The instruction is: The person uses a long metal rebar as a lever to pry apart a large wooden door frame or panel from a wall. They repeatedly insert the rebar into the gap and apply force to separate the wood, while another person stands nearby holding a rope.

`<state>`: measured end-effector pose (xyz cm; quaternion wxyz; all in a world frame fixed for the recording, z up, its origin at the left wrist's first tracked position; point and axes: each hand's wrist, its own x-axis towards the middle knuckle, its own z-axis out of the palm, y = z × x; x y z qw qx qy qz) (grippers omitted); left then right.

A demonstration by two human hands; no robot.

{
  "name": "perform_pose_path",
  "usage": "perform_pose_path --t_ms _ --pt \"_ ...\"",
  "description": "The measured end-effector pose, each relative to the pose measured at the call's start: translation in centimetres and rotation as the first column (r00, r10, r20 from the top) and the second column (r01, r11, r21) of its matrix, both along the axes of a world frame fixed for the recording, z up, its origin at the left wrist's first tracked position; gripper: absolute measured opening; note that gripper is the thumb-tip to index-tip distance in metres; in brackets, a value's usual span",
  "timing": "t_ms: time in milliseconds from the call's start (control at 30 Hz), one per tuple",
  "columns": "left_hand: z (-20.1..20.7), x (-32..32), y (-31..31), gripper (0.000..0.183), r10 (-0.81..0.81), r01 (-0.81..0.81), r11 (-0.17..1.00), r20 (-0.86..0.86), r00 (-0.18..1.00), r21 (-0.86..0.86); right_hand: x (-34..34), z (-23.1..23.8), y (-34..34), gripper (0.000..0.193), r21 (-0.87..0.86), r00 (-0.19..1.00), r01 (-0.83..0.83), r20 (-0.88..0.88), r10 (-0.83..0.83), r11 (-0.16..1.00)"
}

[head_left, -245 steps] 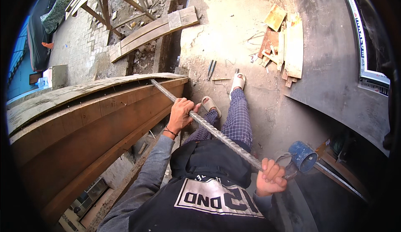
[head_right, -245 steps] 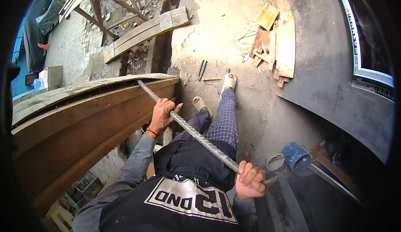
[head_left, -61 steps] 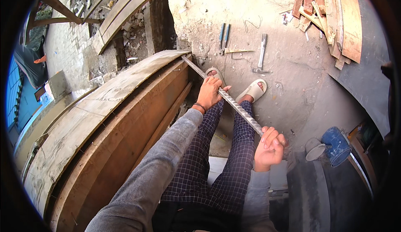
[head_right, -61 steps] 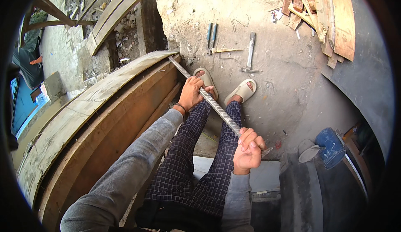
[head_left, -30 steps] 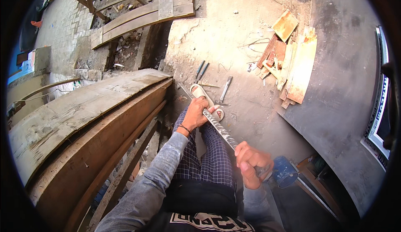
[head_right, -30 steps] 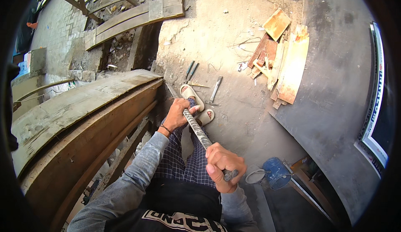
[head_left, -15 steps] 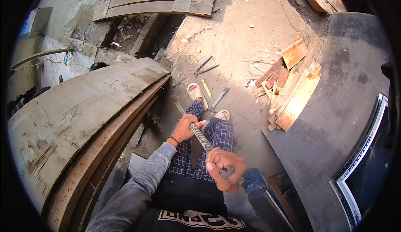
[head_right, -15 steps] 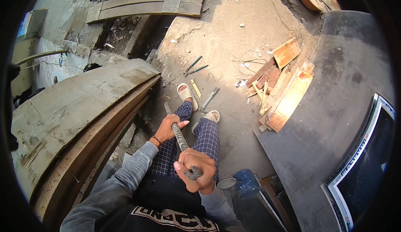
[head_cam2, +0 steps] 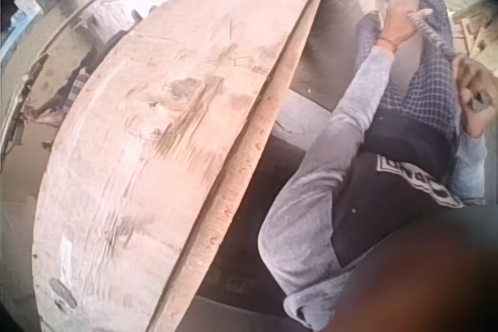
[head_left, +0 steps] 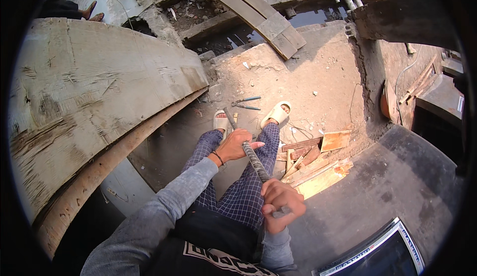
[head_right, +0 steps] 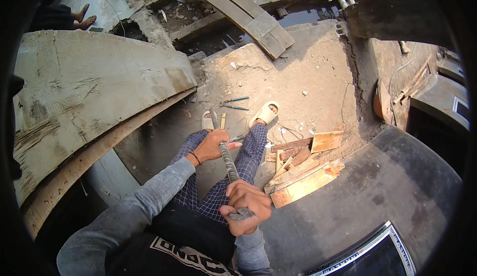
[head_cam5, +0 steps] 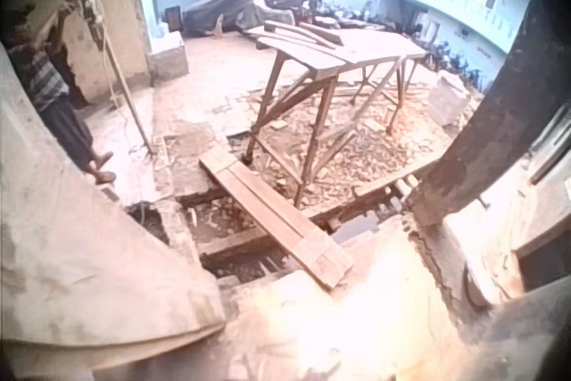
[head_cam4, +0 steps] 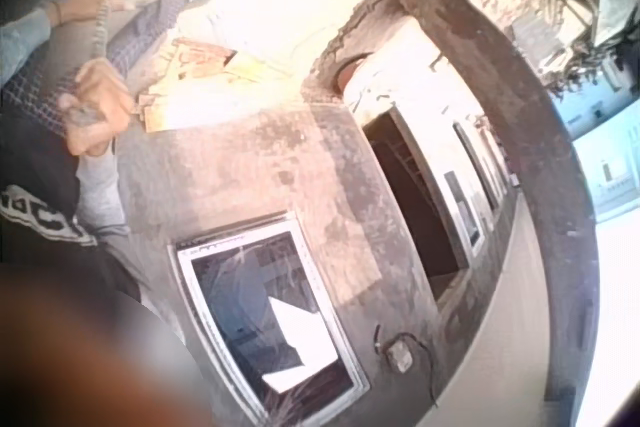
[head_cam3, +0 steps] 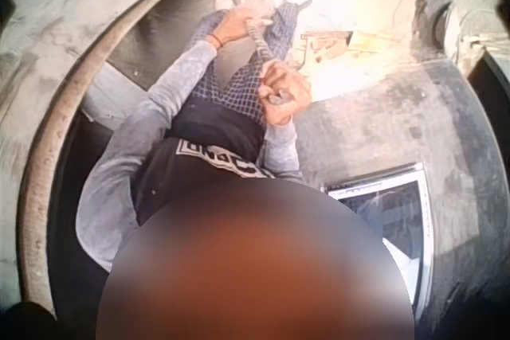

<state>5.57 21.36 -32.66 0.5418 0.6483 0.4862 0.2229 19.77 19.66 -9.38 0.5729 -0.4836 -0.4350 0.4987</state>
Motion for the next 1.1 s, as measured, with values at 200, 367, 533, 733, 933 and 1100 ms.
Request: perform_pose_path --t_ms 200,367,533,733,933,1100 --pt "-0.4 3.4 5.0 0.051 0.286 -0.290 0.940 0.048 0.957 0.178 3.1 -0.6 8.0 0.059 0.069 0.954 -0.296 0.061 0.292 0.953" --pt "-1.3 5.8 8.9 0.051 0.471 -0.460 0.870 -0.026 0.882 0.177 6.4 -1.3 16.1 0.072 0.107 0.792 -0.610 0.077 0.605 0.785" --pt "-2.2 7.3 12.6 0.047 0.630 -0.613 0.752 0.010 0.777 0.243 7.1 -2.4 21.9 0.075 0.176 0.721 -0.681 -0.008 0.693 0.711" --pt "-1.6 5.0 18.2 0.053 0.775 -0.752 0.542 0.122 0.620 0.376 3.8 -1.3 28.9 0.071 0.208 0.641 -0.760 0.086 0.763 0.616" --pt "-8.5 0.2 22.0 0.057 0.841 -0.769 0.350 0.181 0.509 0.535 -0.4 -5.1 31.8 0.052 0.287 0.868 -0.467 -0.030 0.495 0.836" --pt "-27.5 -4.9 21.7 0.061 0.905 -0.837 0.217 0.217 0.365 0.502 -9.1 -25.5 31.0 0.056 0.056 0.991 0.043 -0.130 -0.035 0.997"
